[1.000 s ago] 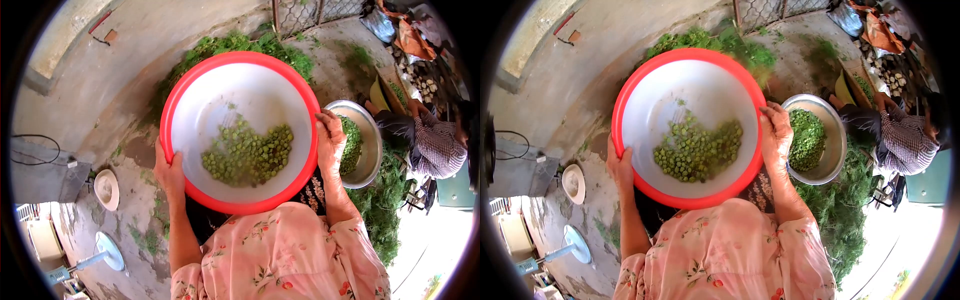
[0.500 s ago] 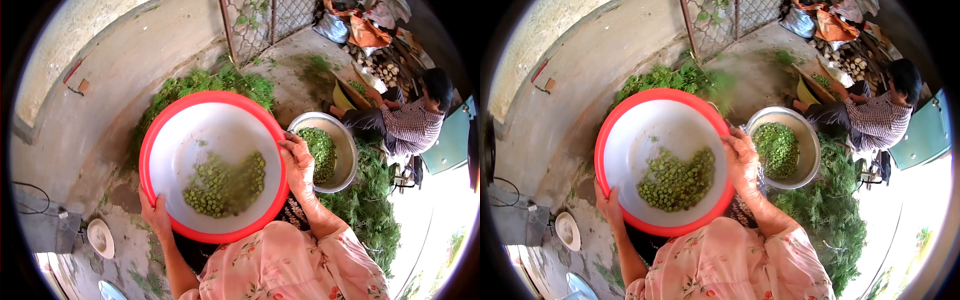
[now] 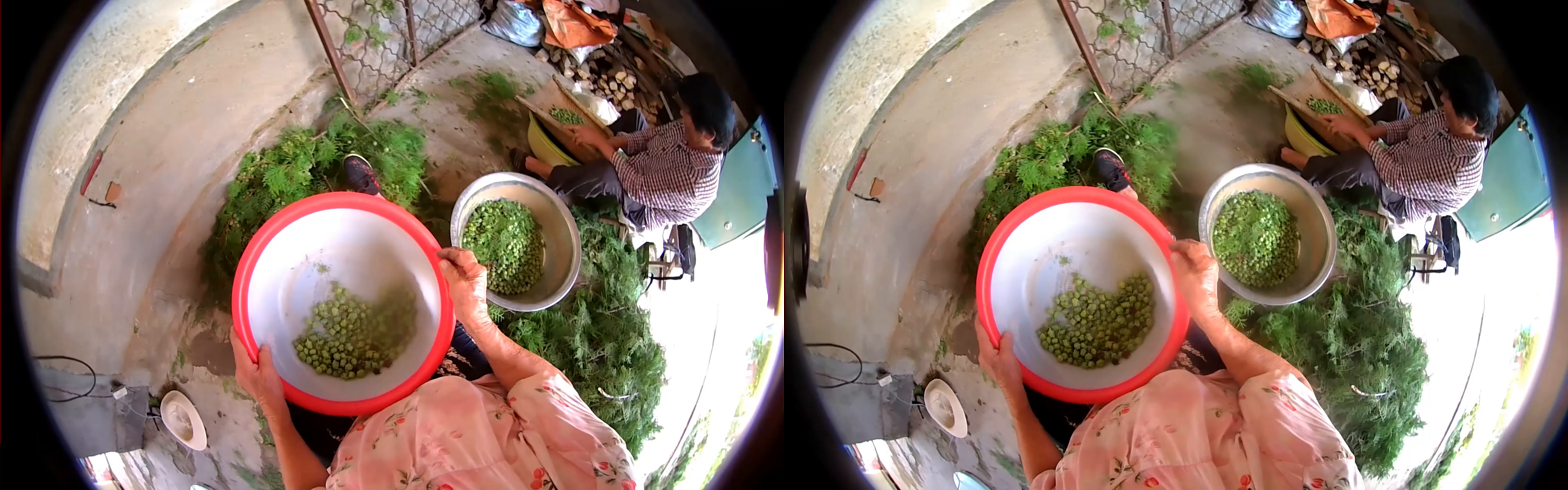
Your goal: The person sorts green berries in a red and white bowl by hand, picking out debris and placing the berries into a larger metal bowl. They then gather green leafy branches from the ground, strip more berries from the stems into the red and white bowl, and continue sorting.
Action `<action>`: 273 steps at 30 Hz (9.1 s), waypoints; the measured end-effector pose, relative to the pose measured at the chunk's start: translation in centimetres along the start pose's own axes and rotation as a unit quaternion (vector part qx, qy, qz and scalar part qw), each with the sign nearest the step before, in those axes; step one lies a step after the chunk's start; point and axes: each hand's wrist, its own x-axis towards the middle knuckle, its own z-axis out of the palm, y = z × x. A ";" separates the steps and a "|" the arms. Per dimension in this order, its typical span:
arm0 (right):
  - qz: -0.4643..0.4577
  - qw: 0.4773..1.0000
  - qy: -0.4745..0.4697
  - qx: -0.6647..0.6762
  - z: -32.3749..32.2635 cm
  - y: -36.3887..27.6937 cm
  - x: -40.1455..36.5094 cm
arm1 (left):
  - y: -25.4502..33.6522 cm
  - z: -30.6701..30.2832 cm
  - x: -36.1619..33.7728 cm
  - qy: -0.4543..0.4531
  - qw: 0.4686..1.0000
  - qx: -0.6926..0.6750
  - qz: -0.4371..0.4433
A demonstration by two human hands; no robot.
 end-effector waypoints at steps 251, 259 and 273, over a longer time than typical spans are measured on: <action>0.222 0.955 0.190 0.051 -16.6 10.0 3.3 | -1.2 9.6 -4.6 -0.119 0.789 -0.401 -0.450; 0.070 0.992 -0.084 -0.067 -3.2 -0.2 3.5 | -0.6 10.2 -4.3 -0.116 0.823 -0.379 -0.407; 0.118 0.985 -0.076 0.103 -3.2 3.1 5.8 | 1.3 9.7 -4.2 -0.133 0.807 -0.403 -0.411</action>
